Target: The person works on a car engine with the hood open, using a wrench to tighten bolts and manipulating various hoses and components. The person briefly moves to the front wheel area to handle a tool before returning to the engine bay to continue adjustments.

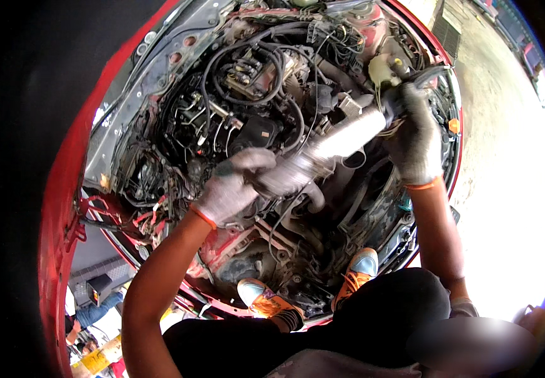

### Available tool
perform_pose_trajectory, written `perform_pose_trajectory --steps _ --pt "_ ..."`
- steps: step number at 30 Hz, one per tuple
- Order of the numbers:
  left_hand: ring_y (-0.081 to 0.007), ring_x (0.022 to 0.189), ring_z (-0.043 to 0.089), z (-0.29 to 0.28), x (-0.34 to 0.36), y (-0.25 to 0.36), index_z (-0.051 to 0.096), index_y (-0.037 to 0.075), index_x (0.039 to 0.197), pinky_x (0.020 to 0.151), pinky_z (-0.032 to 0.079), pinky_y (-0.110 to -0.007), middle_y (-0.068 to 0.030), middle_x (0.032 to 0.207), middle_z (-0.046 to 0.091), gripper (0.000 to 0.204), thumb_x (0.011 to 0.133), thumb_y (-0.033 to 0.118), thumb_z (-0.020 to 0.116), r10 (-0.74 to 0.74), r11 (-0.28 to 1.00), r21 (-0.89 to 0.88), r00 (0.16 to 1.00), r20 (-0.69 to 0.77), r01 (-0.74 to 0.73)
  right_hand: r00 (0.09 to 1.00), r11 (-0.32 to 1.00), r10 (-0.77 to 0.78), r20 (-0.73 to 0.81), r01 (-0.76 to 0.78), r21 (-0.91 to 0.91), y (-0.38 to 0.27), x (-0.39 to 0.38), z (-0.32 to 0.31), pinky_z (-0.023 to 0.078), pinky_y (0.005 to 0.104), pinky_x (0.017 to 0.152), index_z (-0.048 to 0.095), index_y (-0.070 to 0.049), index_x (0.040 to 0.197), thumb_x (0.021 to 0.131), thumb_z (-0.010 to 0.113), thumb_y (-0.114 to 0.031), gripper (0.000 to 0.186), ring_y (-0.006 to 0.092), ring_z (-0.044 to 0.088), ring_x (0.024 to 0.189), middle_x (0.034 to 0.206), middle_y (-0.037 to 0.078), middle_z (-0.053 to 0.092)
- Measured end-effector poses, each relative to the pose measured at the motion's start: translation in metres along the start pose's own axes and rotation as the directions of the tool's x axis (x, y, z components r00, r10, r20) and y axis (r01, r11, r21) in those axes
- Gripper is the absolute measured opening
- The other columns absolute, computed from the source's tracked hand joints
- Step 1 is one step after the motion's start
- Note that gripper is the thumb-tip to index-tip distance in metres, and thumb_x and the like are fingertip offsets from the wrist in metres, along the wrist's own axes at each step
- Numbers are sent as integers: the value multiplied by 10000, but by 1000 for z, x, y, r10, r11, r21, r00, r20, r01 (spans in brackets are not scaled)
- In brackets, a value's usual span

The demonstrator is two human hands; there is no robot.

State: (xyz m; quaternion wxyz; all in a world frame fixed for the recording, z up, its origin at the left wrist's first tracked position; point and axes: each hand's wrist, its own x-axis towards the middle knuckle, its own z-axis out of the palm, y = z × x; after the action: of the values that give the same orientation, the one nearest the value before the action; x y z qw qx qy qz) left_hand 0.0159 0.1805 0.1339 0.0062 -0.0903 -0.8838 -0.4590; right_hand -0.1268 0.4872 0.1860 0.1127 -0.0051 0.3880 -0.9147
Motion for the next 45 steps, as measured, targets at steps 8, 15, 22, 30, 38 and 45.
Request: perform_pose_trajectory --steps 8,15,22,30,38,45 --pt "-225 1144 678 8 6 -33 663 3 1248 985 563 -376 -107 1211 702 319 1021 227 649 -504 580 -734 863 16 353 603 13 -170 779 792 -610 -78 36 106 575 332 838 684 7 1281 989 656 -321 440 214 696 894 1138 118 742" --pt "-281 1272 604 6 -47 -67 561 6 1356 1071 500 -459 -149 1310 647 381 1093 281 528 -511 299 -875 838 191 381 124 -241 277 953 969 -56 52 100 192 574 487 724 664 -16 979 883 613 -139 164 369 723 783 831 218 709" --pt "-303 1215 620 -16 -114 -53 629 86 1310 1114 480 -505 -83 1215 674 300 1074 254 550 -619 195 -978 783 -68 68 210 -147 608 766 977 -152 148 86 239 570 458 887 658 -21 1286 994 592 -389 475 361 701 1075 1181 201 701" --pt "-221 1114 689 22 -143 -61 661 65 1230 999 585 -394 -63 1103 723 224 1035 147 587 -824 106 -993 563 -62 46 246 -276 562 790 956 -101 132 74 74 611 401 827 629 -54 1127 975 613 -123 168 298 717 952 1005 101 693" --pt "-258 1138 683 -10 -119 -44 617 -17 1282 1035 589 -417 -142 1229 694 298 1059 176 582 -717 182 -983 681 -148 -22 763 278 604 -228 -471 -837 122 32 -81 605 348 866 679 -29 1310 1015 647 -304 404 227 708 1034 1223 123 720" --pt "-236 1156 656 1 -125 -81 616 -5 1285 1048 583 -395 -119 1216 683 303 1044 177 644 -751 207 -977 631 -194 -54 810 737 567 -147 -579 -349 169 28 -65 605 322 730 678 -37 1112 1001 633 -170 179 138 692 825 996 39 703"
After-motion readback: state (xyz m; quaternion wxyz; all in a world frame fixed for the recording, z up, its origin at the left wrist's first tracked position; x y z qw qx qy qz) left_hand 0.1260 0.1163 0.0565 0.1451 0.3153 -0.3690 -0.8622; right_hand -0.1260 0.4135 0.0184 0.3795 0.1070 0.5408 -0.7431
